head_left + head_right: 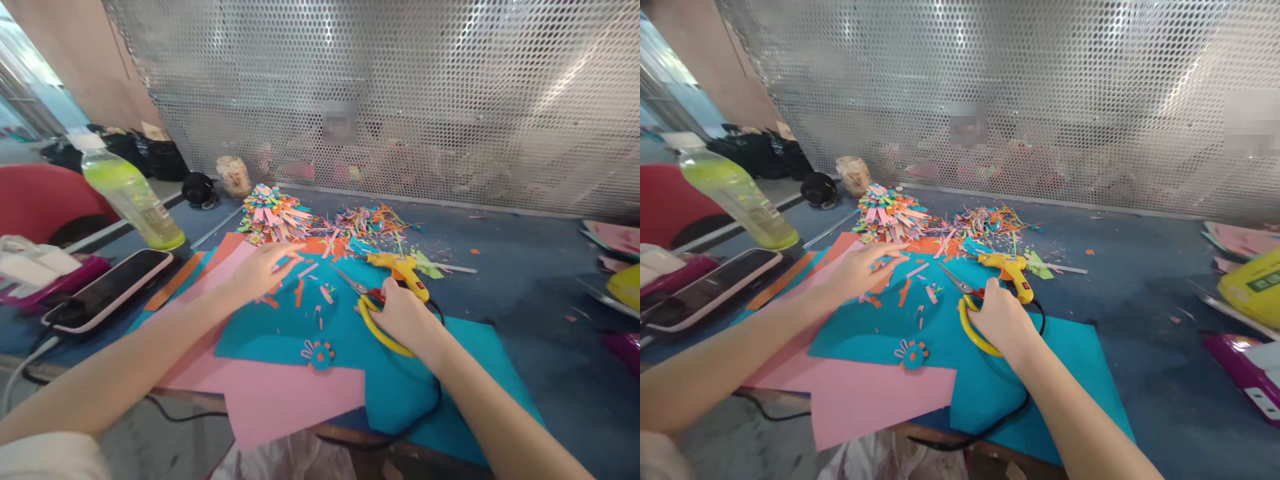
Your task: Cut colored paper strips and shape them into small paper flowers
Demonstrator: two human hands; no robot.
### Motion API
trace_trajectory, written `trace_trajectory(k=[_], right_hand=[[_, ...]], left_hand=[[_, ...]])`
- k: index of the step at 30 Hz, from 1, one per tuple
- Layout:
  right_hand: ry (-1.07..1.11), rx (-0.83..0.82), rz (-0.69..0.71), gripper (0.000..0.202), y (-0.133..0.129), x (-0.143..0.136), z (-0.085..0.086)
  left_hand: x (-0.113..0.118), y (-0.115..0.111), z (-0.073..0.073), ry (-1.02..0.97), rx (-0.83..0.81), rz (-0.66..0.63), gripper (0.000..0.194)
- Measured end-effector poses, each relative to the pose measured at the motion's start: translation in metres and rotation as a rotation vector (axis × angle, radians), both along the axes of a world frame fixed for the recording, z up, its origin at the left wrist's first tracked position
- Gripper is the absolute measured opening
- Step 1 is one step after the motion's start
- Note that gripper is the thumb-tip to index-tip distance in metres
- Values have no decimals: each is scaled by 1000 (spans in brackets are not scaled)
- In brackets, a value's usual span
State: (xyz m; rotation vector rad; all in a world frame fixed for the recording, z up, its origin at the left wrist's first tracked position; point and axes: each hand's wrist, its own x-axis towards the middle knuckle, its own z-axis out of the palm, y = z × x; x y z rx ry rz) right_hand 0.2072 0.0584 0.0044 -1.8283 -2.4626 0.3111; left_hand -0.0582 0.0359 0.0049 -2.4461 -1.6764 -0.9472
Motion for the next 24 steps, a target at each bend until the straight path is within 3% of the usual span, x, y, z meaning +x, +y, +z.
trace_trajectory(k=[4, 8, 17, 21, 24], right_hand=[[21, -4, -2, 36, -1, 0, 2], [30, -11, -11, 37, -2, 0, 2], [20, 1, -5, 38, 0, 2, -1], [7, -6, 0, 39, 1, 2, 0], [3, -6, 10, 39, 2, 3, 0]], left_hand=[[0, 9, -11, 73, -120, -57, 50], [4, 16, -21, 28, -171, -18, 53], [-4, 24, -28, -51, -201, -12, 30], [-6, 23, -23, -91, -173, -2, 34], [-14, 22, -12, -120, -16, 114, 38]])
